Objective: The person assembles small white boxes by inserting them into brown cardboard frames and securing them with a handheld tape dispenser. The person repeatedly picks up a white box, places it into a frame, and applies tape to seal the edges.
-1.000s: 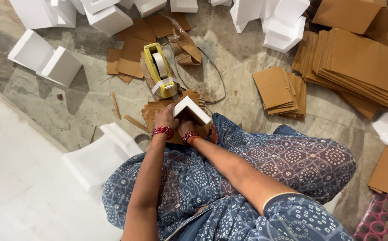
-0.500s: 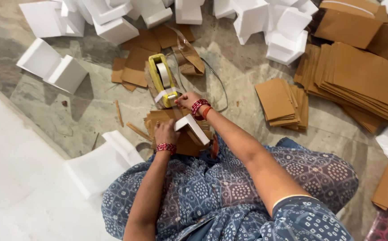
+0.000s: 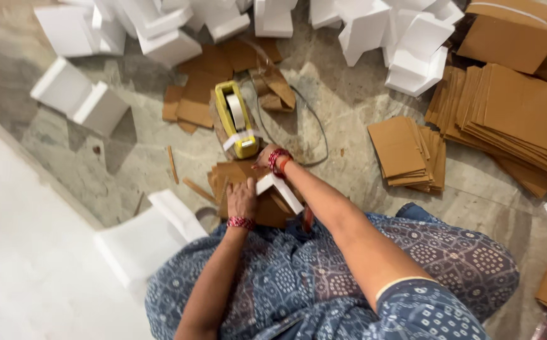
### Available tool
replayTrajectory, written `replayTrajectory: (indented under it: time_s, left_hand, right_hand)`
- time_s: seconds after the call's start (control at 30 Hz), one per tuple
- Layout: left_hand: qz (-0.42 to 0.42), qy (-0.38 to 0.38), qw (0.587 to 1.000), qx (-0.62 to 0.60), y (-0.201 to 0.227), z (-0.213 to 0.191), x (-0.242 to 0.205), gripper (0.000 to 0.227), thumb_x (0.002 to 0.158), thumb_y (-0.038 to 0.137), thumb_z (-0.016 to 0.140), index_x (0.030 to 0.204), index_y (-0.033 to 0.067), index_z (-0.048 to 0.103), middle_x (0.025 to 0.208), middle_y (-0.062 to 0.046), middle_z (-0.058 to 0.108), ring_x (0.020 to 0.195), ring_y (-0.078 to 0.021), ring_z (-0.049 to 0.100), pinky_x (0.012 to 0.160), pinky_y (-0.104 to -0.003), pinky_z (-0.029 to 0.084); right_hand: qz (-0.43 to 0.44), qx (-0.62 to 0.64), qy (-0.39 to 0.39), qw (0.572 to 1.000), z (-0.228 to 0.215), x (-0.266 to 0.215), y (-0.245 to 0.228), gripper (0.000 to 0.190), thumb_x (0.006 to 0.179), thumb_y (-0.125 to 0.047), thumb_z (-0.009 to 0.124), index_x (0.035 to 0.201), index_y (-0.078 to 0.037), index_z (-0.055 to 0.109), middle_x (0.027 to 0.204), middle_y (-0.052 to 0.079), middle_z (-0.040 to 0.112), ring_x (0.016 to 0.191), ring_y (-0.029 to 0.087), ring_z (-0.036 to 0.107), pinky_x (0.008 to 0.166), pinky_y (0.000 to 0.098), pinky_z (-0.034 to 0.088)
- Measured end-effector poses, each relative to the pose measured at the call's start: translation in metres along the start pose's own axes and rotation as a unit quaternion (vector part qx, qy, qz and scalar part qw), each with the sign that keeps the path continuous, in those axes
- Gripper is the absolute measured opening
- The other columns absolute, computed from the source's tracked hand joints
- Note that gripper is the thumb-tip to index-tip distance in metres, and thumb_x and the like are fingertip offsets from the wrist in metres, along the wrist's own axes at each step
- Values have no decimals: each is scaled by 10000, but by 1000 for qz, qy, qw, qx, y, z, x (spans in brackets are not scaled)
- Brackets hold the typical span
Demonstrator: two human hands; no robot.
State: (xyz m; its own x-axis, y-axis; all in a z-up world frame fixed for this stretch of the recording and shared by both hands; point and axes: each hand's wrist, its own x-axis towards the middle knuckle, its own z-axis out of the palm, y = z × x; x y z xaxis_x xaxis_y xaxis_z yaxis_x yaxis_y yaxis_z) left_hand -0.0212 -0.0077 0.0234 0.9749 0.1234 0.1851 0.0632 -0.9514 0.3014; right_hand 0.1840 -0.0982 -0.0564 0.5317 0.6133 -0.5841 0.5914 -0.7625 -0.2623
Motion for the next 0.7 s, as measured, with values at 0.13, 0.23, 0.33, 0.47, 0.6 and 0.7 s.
replayTrajectory:
  time_s: [0.13, 0.23, 0.33, 0.47, 0.6, 0.7]
  left_hand:
    - [18, -2, 999, -36, -3, 9, -24, 97, 948, 136, 542, 1036, 118, 577, 923, -92, 706, 970, -282, 684, 1036, -534, 464]
    - [102, 8, 995, -15, 12, 11, -37, 166, 962, 124, 535, 1111, 139, 607, 1017, -83, 719, 1046, -256, 680, 1052, -544, 448]
    - [192, 36, 980, -24, 27, 4, -41, 257, 947, 143, 539, 1194, 111, 602, 1228, -59, 702, 1183, -245, 646, 1114, -564, 398]
    - [226, 5, 974, -31, 39, -5, -56, 302, 931, 182, 561, 1225, 129, 606, 1317, -40, 652, 1247, -233, 605, 1179, -594, 329]
    - [263, 21, 964, -34, 42, -15, -41, 293, 931, 231, 573, 1202, 123, 604, 1302, -49, 645, 1241, -237, 600, 1182, -610, 307]
    - [282, 20, 959, -6, 51, -20, -53, 317, 916, 226, 574, 1212, 115, 604, 1306, -58, 642, 1240, -233, 599, 1178, -579, 334]
  right_hand:
    - [27, -103, -87, 991, 23, -9, 7, 685, 876, -752, 666, 1276, -199, 723, 1348, 52, 684, 1233, 298, 635, 1046, 469, 487]
    - [112, 125, 39, 985, 47, -51, 29, 574, 703, -602, 835, 1128, -218, 797, 1217, 33, 736, 1146, 246, 674, 1012, 399, 513]
    - [144, 296, 152, 932, 76, -103, 46, 497, 706, -545, 859, 1003, -148, 832, 1037, 80, 830, 956, 199, 792, 905, 338, 612]
    - [179, 349, 216, 894, 90, -151, 78, 433, 751, -439, 876, 1035, -122, 799, 996, 96, 800, 894, 186, 752, 858, 329, 601]
    - [74, 338, 322, 881, 76, -154, 90, 568, 806, -431, 877, 1197, -65, 688, 1087, 136, 750, 953, 227, 721, 849, 357, 589]
    - [-78, 326, 326, 884, 96, -166, 65, 677, 847, -425, 877, 1319, -23, 605, 1156, 166, 713, 997, 259, 698, 842, 379, 579]
